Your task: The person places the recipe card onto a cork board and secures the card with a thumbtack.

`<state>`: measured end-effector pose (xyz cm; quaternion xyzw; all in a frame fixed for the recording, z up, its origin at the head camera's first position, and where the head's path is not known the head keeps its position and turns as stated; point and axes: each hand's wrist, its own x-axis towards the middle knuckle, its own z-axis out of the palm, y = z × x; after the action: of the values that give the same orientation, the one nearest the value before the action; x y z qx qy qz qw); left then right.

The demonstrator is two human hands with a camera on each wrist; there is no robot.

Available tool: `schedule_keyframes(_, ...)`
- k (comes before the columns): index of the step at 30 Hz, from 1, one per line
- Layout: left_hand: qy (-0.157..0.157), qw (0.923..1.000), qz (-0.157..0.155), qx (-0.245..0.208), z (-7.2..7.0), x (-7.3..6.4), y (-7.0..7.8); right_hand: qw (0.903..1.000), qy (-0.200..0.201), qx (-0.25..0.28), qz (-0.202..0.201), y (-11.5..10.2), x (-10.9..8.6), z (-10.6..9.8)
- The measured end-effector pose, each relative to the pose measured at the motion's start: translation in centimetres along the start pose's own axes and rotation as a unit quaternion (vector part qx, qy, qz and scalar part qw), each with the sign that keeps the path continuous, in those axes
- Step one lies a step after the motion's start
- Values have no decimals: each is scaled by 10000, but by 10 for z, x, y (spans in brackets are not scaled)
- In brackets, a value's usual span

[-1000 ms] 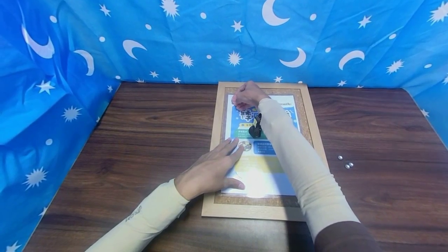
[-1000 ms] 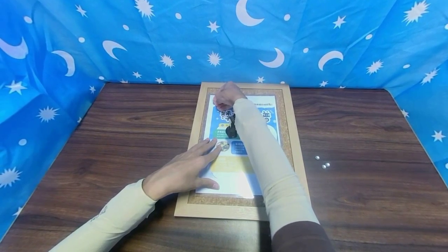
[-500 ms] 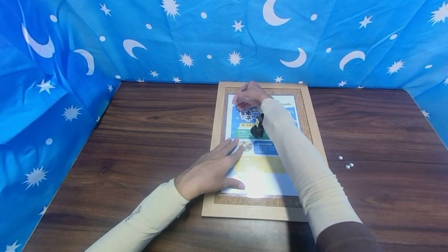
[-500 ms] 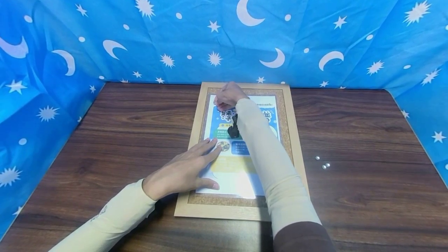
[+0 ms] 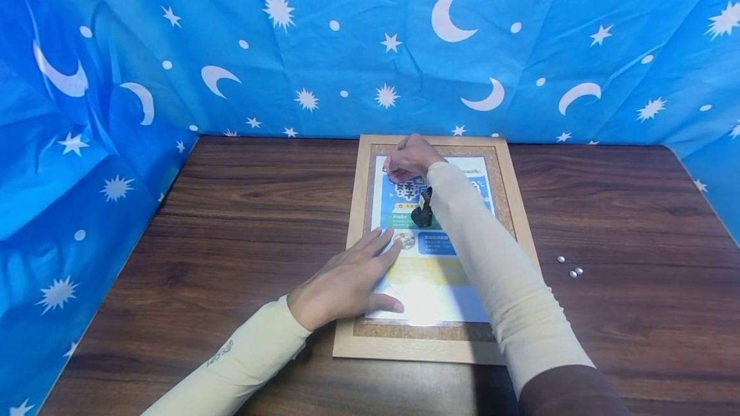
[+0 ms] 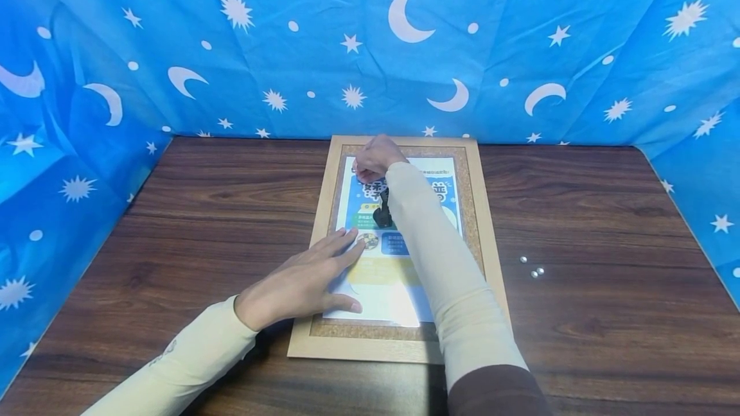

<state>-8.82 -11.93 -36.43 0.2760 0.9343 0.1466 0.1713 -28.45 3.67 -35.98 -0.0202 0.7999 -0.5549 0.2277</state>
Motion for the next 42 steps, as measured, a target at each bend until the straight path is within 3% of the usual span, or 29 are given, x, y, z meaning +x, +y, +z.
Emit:
schedule_keyframes(16, -5, 10000, 75, 32, -1, 5, 3, 9998, 175, -12, 62, -2, -4, -5)
schedule_keyframes(22, -25, 9999, 57, 80, -2, 6, 4, 9997, 79, 229, -98, 1, -7, -10)
schedule_keyframes(28, -28, 9999, 31, 98, -2, 5, 4, 9997, -130, -8, -192, 3, -14, -14)
schedule_keyframes(33, -5, 9999, -4, 104, -1, 4, 4, 9980, -115, -445, -431, 3, -30, -25)
schedule_keyframes(42, 48, 9999, -84, -59, 1, 3, 3, 9891, 385, -1212, -748, 21, -77, -57)
